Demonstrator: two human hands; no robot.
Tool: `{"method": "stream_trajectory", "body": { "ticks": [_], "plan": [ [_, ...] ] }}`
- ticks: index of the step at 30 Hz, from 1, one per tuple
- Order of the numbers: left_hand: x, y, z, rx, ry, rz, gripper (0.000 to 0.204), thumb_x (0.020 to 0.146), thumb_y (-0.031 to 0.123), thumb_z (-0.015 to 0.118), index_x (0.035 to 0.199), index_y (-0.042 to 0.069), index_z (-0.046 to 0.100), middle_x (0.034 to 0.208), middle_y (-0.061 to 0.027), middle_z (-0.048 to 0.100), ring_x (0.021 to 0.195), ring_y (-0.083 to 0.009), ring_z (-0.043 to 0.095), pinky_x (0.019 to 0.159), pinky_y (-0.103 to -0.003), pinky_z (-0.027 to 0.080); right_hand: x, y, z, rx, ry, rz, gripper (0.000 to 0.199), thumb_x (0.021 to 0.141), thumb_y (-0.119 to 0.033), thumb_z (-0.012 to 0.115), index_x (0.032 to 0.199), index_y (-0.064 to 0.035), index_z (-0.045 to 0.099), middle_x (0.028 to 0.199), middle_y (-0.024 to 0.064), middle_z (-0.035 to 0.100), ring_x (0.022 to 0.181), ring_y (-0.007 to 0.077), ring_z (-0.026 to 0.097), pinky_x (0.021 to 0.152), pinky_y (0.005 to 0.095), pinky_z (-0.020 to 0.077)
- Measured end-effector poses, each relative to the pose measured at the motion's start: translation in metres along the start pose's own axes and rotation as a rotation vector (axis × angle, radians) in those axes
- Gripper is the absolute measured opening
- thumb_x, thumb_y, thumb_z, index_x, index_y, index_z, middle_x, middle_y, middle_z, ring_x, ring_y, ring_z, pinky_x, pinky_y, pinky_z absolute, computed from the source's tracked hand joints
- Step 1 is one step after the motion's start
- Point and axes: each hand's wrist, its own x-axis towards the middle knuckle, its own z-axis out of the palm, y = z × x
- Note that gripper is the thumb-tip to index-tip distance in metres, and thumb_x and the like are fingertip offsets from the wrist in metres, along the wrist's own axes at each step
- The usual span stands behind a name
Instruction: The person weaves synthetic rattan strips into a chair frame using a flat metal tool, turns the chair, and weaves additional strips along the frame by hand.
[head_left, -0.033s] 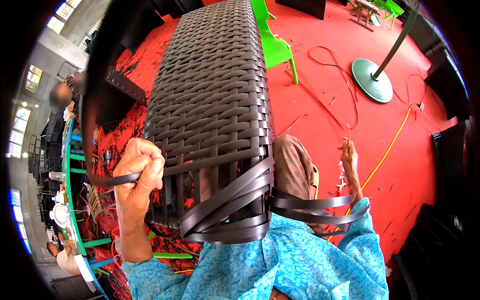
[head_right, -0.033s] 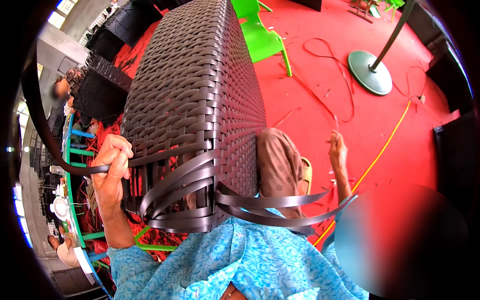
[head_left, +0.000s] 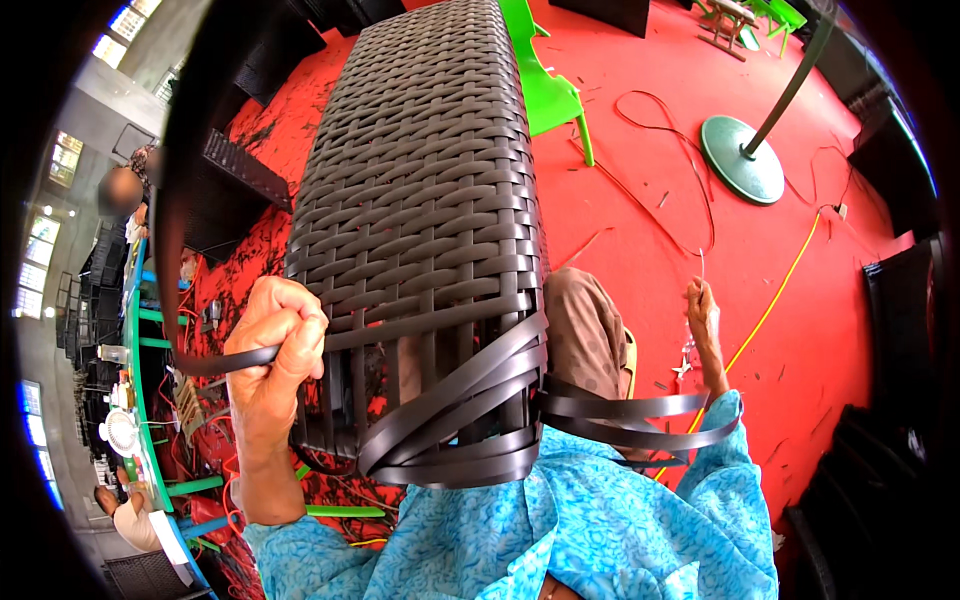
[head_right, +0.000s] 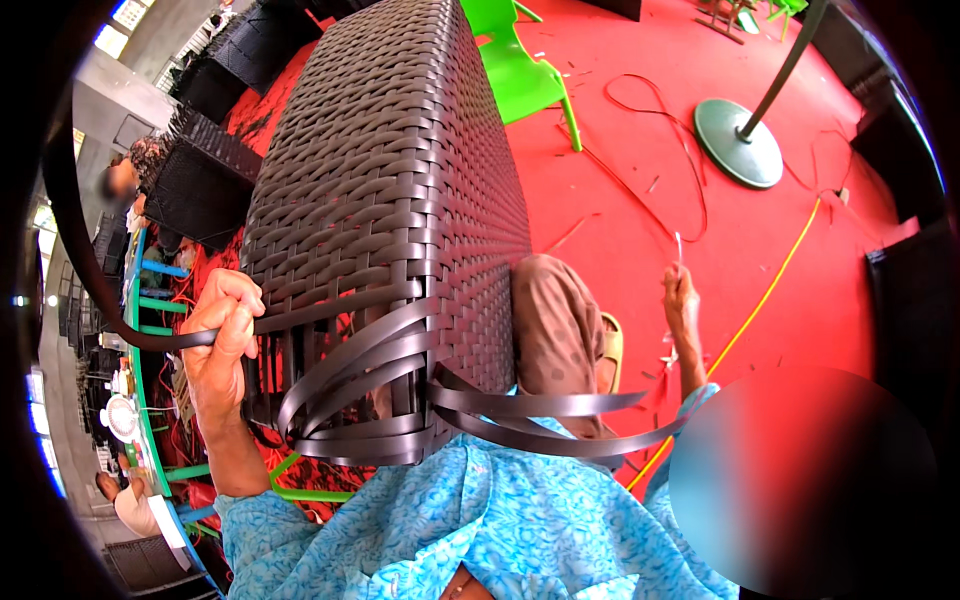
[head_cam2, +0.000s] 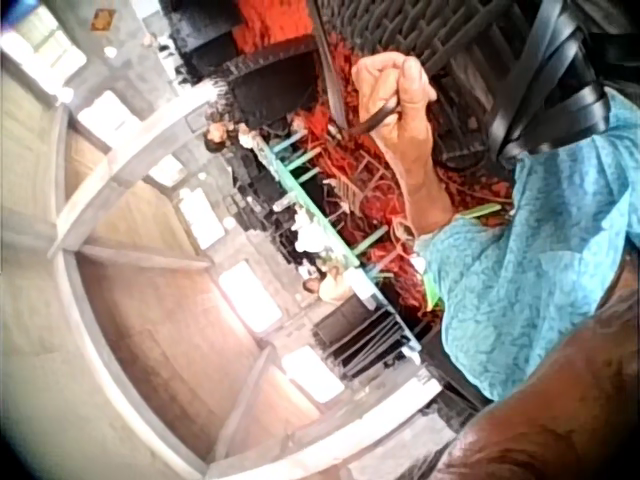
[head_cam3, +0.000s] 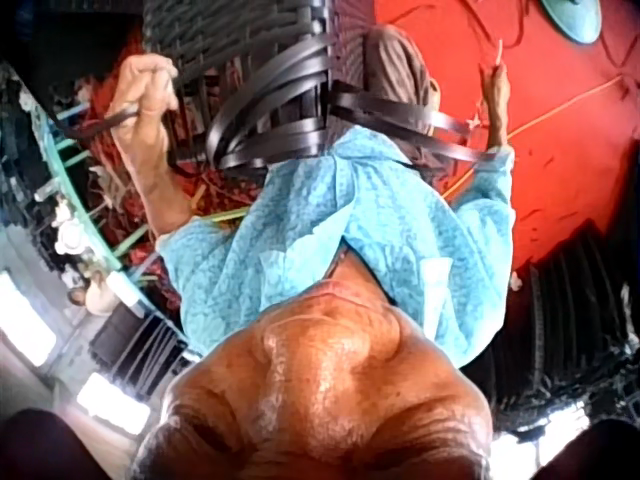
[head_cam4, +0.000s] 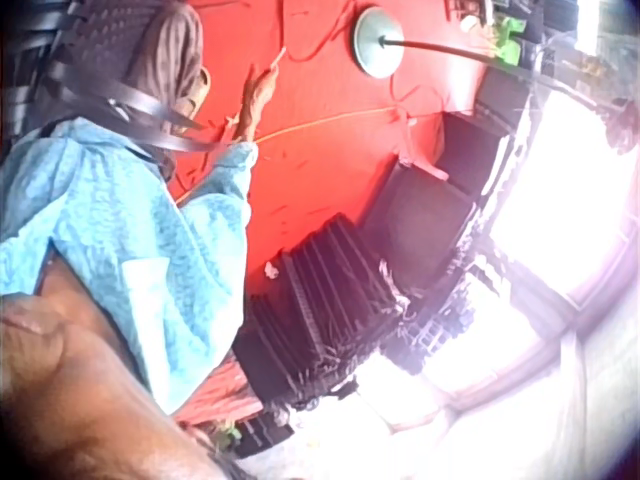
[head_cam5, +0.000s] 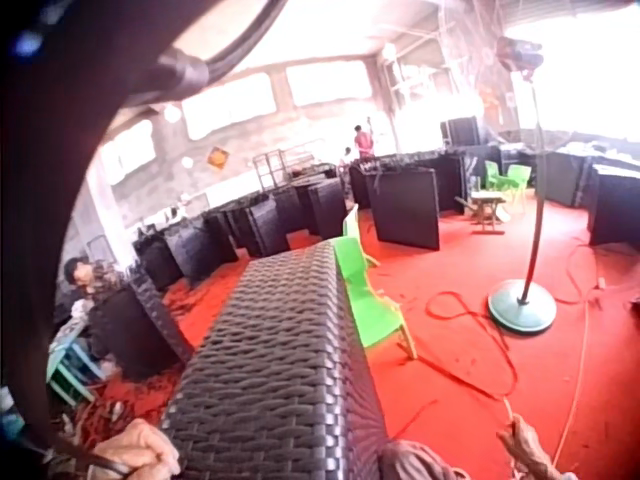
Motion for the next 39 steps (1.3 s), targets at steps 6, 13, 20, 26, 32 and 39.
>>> {"method": "stream_trajectory", "body": {
  "ticks": [6, 13, 20, 26, 32, 39],
  "plan": [
    [0.004, 0.0, 0.003, -0.081, 0.013, 0.07, 0.024, 0.09, 0.011, 0.055, 0.07, -0.002, 0.056, 0.083, -0.0089, 0.052, 0.061, -0.008, 0.044, 0.057, -0.023, 0.036, -0.011, -0.121, -0.021, 0.076, -0.114, -0.522, 0.034, 0.088, -0.019, 0.065, 0.118, -0.0038, 0.06, 0.108, 0.011, 0.065, 0.095, 0.0199, 0.062, 0.082, 0.0283, 0.0486],
    [0.003, 0.0, -0.001, -0.115, 0.003, 0.034, 0.024, 0.089, 0.014, 0.053, 0.072, -0.002, 0.057, 0.077, -0.0095, 0.053, 0.077, -0.0156, 0.047, 0.068, -0.026, 0.038, -0.129, -0.296, -0.018, 0.294, -0.454, -1.26, 0.056, 0.092, -0.051, 0.05, 0.106, 0.0021, 0.063, 0.103, 0.0157, 0.06, 0.092, 0.0258, 0.059, 0.08, 0.0378, 0.047],
    [0.001, -0.005, 0.001, -0.188, 0.046, 0.055, 0.024, 0.088, 0.012, 0.052, 0.068, -0.002, 0.056, 0.076, -0.0093, 0.054, 0.079, -0.0176, 0.047, 0.071, -0.028, 0.038, -0.163, -0.292, 0.001, 0.127, -0.347, -1.505, 0.036, 0.09, -0.038, 0.054, 0.109, -0.011, 0.069, 0.102, 0.0074, 0.057, 0.085, 0.0233, 0.052, 0.075, 0.0372, 0.0444],
    [0.006, -0.007, 0.004, -0.183, 0.014, 0.117, 0.024, 0.087, 0.01, 0.052, 0.067, -0.003, 0.055, 0.074, -0.0112, 0.054, 0.08, -0.0197, 0.049, 0.056, -0.023, 0.037, -0.168, -0.27, 0.007, 0.203, -0.249, -1.432, 0.037, 0.085, -0.033, 0.06, 0.114, -0.0121, 0.067, 0.103, 0.0072, 0.054, 0.082, 0.0232, 0.051, 0.069, 0.0399, 0.0429],
    [0.003, -0.006, 0.001, -0.183, 0.069, 0.034, 0.025, 0.087, 0.012, 0.052, 0.065, -0.002, 0.053, 0.071, -0.0105, 0.054, 0.08, -0.0216, 0.049, 0.069, -0.029, 0.038, -0.17, -0.273, 0.016, 0.225, -0.215, -1.479, 0.043, 0.074, -0.024, 0.067, 0.115, -0.0118, 0.066, 0.103, 0.0072, 0.055, 0.081, 0.0211, 0.053, 0.069, 0.0358, 0.0447],
    [0.006, -0.013, -0.001, -0.221, 0.05, 0.157, 0.027, 0.086, 0.015, 0.053, 0.063, 0.0, 0.05, 0.067, -0.0107, 0.053, 0.079, -0.0243, 0.048, 0.073, -0.036, 0.039, -0.173, -0.278, 0.011, 0.169, -0.248, -1.475, 0.051, 0.065, -0.013, 0.072, 0.116, -0.0104, 0.066, 0.103, 0.0075, 0.056, 0.082, 0.0219, 0.054, 0.071, 0.0346, 0.0474]
  ]
}}
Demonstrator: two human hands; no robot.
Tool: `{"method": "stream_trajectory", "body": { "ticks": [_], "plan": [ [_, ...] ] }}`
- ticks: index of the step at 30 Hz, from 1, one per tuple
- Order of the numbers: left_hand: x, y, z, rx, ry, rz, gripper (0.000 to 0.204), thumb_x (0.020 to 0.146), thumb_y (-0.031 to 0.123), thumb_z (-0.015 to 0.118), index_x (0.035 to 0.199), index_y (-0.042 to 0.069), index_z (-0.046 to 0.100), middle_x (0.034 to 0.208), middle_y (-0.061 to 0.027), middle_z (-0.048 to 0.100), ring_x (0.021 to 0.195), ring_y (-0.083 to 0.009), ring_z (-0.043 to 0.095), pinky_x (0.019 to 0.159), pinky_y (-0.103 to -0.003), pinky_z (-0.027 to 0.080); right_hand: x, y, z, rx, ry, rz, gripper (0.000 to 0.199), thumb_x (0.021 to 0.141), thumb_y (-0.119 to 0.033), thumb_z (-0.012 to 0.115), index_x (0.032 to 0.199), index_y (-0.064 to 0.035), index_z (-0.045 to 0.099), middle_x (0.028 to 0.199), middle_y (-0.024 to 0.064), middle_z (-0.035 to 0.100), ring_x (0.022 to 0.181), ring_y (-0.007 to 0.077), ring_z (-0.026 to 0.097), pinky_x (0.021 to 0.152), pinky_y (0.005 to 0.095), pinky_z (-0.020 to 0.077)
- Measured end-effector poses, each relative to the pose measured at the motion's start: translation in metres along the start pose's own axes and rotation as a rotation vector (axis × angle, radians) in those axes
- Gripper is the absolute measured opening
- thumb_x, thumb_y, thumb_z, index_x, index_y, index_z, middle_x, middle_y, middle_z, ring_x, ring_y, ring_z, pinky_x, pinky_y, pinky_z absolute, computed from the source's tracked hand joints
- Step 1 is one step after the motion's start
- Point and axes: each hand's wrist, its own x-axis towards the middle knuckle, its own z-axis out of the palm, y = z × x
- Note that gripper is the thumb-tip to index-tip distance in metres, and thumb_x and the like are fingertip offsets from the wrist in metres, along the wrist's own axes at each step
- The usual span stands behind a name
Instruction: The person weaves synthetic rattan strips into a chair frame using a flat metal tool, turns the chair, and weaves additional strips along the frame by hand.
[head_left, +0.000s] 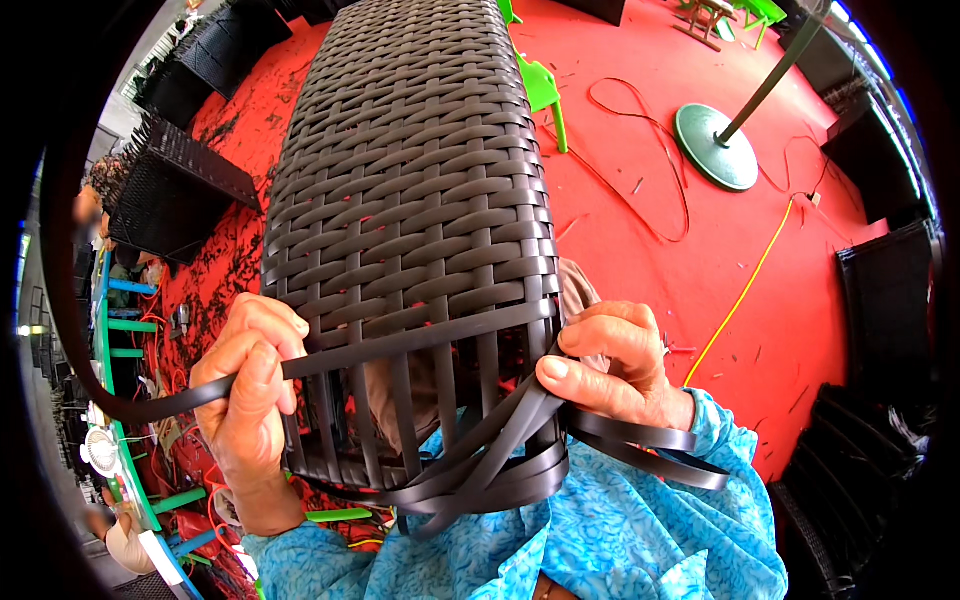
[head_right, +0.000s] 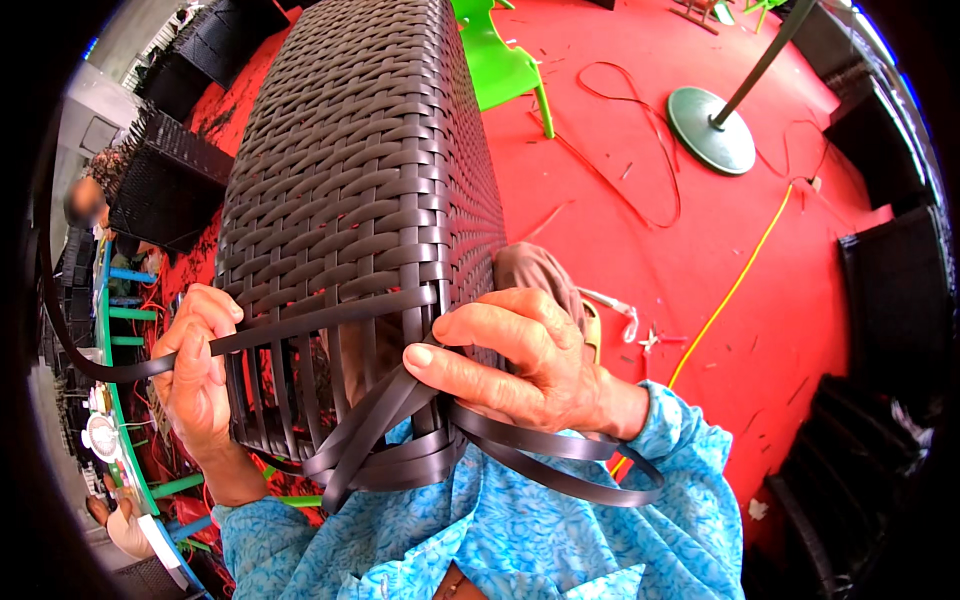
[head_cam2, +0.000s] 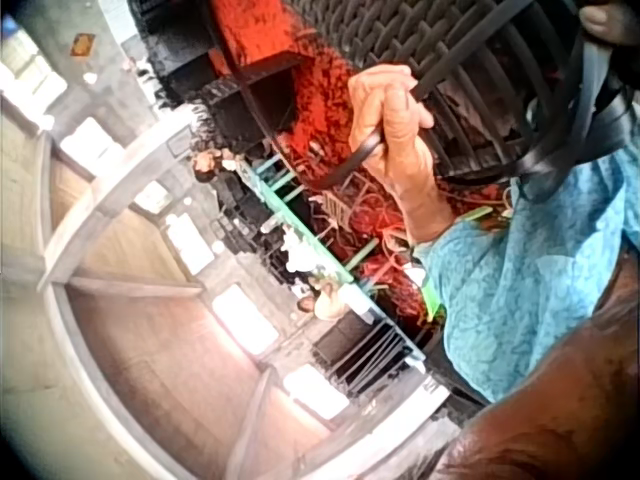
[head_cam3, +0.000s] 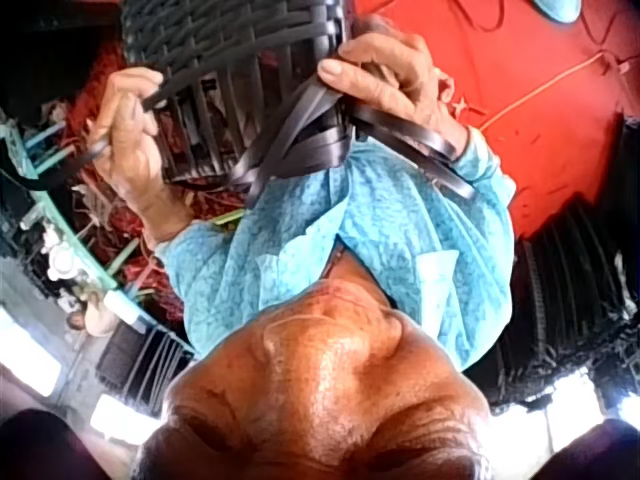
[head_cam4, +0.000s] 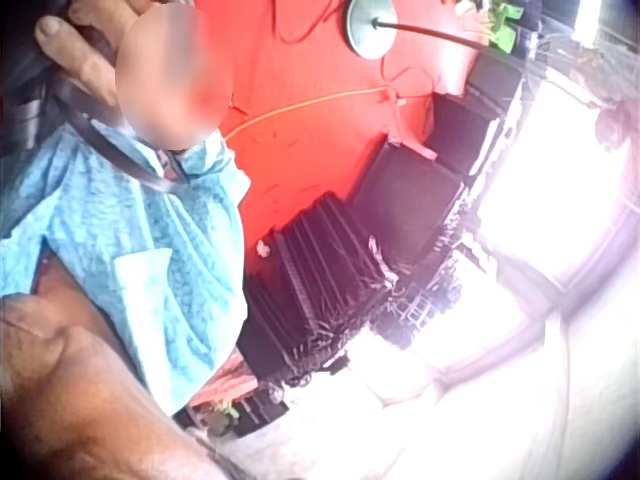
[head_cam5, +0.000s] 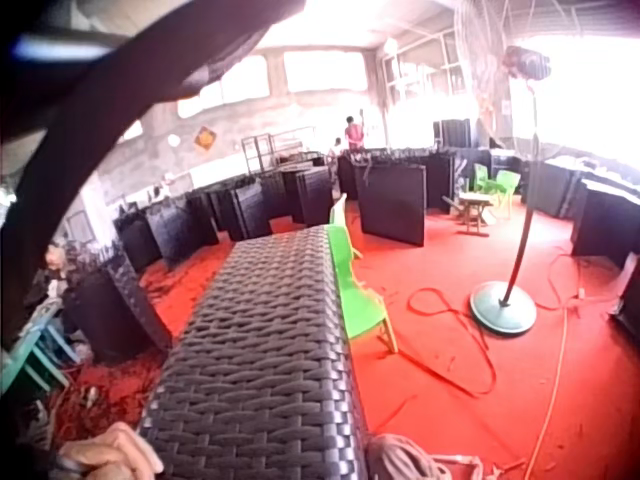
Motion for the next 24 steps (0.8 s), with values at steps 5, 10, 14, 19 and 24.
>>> {"method": "stream_trajectory", "body": {
  "ticks": [5, 10, 14, 19, 24],
  "plan": [
    [-0.001, 0.001, 0.0, -0.01, -0.003, 0.0, 0.029, 0.085, 0.017, 0.054, 0.062, 0.001, 0.048, 0.067, -0.0111, 0.052, 0.078, -0.0244, 0.048, 0.073, -0.035, 0.038, 0.001, -0.001, 0.001, 0.044, 0.023, -0.002, 0.055, 0.065, -0.012, 0.072, 0.119, -0.0062, 0.062, 0.102, 0.0094, 0.056, 0.082, 0.0241, 0.056, 0.069, 0.0365, 0.0467],
    [-0.001, -0.001, -0.001, 0.003, 0.008, 0.003, 0.03, 0.085, 0.017, 0.054, 0.06, 0.002, 0.046, 0.067, -0.011, 0.052, 0.077, -0.0244, 0.048, 0.072, -0.034, 0.038, 0.005, 0.0, -0.003, 0.066, 0.048, 0.068, 0.051, 0.071, -0.01, 0.066, 0.12, -0.0001, 0.058, 0.098, 0.0138, 0.056, 0.077, 0.0266, 0.056, 0.066, 0.0375, 0.0442],
    [-0.001, -0.001, -0.002, 0.019, -0.009, 0.006, 0.032, 0.085, 0.018, 0.054, 0.058, 0.002, 0.045, 0.067, -0.0109, 0.052, 0.078, -0.0244, 0.048, 0.071, -0.034, 0.037, 0.011, 0.002, -0.006, 0.136, 0.061, 0.179, 0.034, 0.09, -0.017, 0.055, 0.118, 0.0034, 0.057, 0.1, 0.0182, 0.054, 0.077, 0.0262, 0.056, 0.067, 0.0357, 0.0453],
    [0.0, 0.001, -0.001, 0.022, -0.011, 0.011, 0.033, 0.084, 0.017, 0.053, 0.057, 0.003, 0.044, 0.067, -0.0108, 0.052, 0.078, -0.0241, 0.048, 0.07, -0.033, 0.036, 0.009, 0.005, -0.006, 0.133, -0.014, 0.228, 0.038, 0.086, -0.024, 0.062, 0.117, -0.0021, 0.061, 0.097, 0.0117, 0.054, 0.077, 0.0243, 0.056, 0.067, 0.035, 0.0451],
    [-0.002, 0.001, -0.001, 0.027, 0.001, -0.004, 0.031, 0.084, 0.016, 0.052, 0.056, 0.003, 0.044, 0.067, -0.0106, 0.051, 0.077, -0.0236, 0.048, 0.07, -0.032, 0.036, 0.004, 0.009, -0.005, 0.073, -0.003, 0.122, 0.037, 0.084, -0.025, 0.064, 0.114, -0.0038, 0.065, 0.093, 0.0087, 0.054, 0.073, 0.0218, 0.053, 0.064, 0.0352, 0.0435]
  ]
}}
